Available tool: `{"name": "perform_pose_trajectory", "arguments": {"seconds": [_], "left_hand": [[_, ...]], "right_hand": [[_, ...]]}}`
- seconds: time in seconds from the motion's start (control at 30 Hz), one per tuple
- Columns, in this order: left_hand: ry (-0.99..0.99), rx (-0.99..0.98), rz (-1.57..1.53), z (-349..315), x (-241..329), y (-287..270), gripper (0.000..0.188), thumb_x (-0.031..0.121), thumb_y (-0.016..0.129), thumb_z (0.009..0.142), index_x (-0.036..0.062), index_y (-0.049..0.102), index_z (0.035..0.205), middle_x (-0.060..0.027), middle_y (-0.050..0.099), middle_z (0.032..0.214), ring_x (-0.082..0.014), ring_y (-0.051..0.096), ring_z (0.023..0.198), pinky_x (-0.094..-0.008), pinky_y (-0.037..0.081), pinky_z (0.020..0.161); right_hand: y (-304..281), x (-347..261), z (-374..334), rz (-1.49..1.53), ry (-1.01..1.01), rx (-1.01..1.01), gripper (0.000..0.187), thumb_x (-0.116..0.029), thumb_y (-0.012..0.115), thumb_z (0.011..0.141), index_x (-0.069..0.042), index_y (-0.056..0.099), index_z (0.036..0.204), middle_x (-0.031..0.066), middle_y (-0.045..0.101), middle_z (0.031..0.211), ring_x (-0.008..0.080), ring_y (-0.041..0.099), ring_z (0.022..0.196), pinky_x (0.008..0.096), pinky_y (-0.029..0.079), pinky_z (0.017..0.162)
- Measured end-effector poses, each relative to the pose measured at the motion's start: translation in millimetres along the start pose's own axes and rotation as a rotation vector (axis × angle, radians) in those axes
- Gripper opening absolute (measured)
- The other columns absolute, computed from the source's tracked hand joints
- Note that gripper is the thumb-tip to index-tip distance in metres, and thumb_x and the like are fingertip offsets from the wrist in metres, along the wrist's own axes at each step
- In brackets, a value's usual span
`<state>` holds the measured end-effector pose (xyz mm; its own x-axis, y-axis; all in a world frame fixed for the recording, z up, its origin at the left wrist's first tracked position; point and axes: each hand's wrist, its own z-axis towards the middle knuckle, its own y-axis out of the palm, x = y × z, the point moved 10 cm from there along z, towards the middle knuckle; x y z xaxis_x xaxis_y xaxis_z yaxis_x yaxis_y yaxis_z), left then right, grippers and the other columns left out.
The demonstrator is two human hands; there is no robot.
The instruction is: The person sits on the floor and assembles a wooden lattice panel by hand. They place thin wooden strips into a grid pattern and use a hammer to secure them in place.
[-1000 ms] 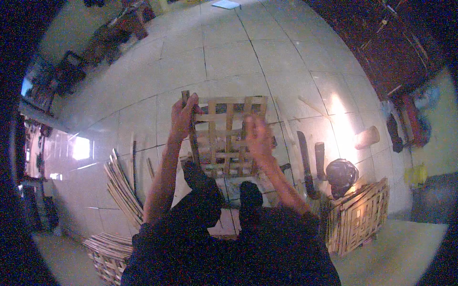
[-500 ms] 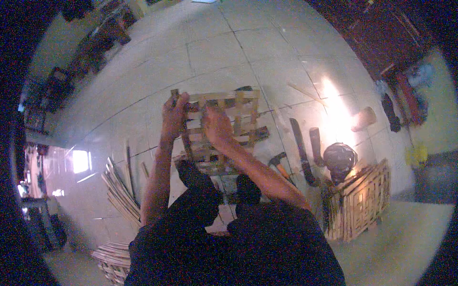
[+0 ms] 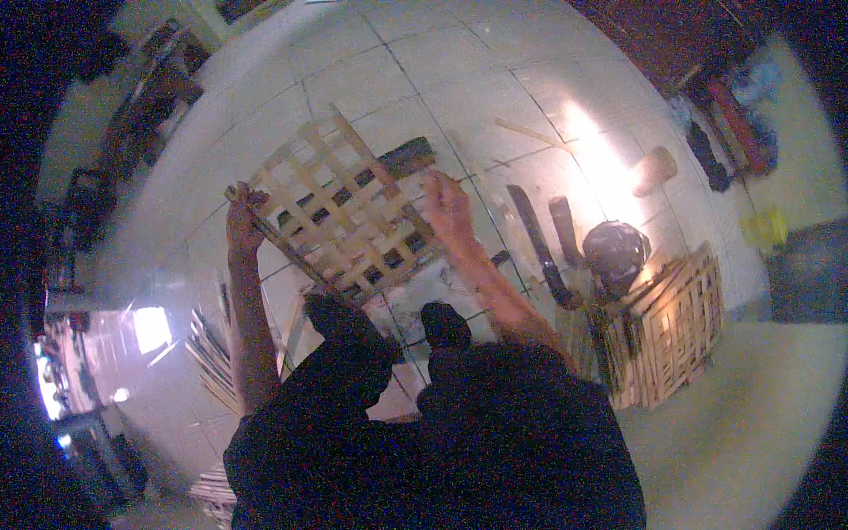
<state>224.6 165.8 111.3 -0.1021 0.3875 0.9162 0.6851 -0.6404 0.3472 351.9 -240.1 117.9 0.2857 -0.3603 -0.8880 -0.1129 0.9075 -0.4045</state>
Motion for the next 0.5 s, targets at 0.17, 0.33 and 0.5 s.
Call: {"name": "perform_pose_trajectory", "arguments": {"seconds": [0.17, 0.33, 0.5], "left_hand": [[-0.11, 0.087, -0.099, 20.3, -52.5, -59.3, 0.046, 0.041, 0.055, 0.094, 0.0001, 0.049, 0.114, -0.0157, 0.061, 0.1, -0.0257, 0.061, 0.091, -0.0453, 0.054, 0.079], [-0.211, 0.172, -0.312, -4.9, -114.7, -76.0, 0.049, 0.044, 0.051, 0.094, -0.0018, 0.052, 0.111, -0.0145, 0.062, 0.101, -0.0294, 0.061, 0.098, -0.0467, 0.052, 0.085], [-0.191, 0.168, -0.532, -35.9, -150.2, -97.3, 0.049, 0.045, 0.048, 0.096, -0.0008, 0.054, 0.113, -0.0133, 0.063, 0.105, -0.0293, 0.06, 0.098, -0.0453, 0.051, 0.087]], "right_hand": [[48.4, 21.6, -51.5, -0.756, -0.676, -0.106, 0.034, -0.024, 0.048, 0.096, 0.003, 0.058, 0.114, 0.0215, 0.06, 0.113, 0.0377, 0.057, 0.105, 0.0444, 0.045, 0.091], [35.5, 80.8, -5.1, -0.223, -0.015, -0.198, 0.027, -0.02, 0.054, 0.094, -0.004, 0.06, 0.114, 0.0151, 0.062, 0.106, 0.0257, 0.058, 0.098, 0.0366, 0.048, 0.083], [49.8, 53.2, 29.8, -0.149, -0.103, -0.308, 0.025, -0.017, 0.055, 0.093, -0.006, 0.063, 0.113, 0.0104, 0.065, 0.103, 0.0202, 0.06, 0.093, 0.0315, 0.045, 0.087]]}}
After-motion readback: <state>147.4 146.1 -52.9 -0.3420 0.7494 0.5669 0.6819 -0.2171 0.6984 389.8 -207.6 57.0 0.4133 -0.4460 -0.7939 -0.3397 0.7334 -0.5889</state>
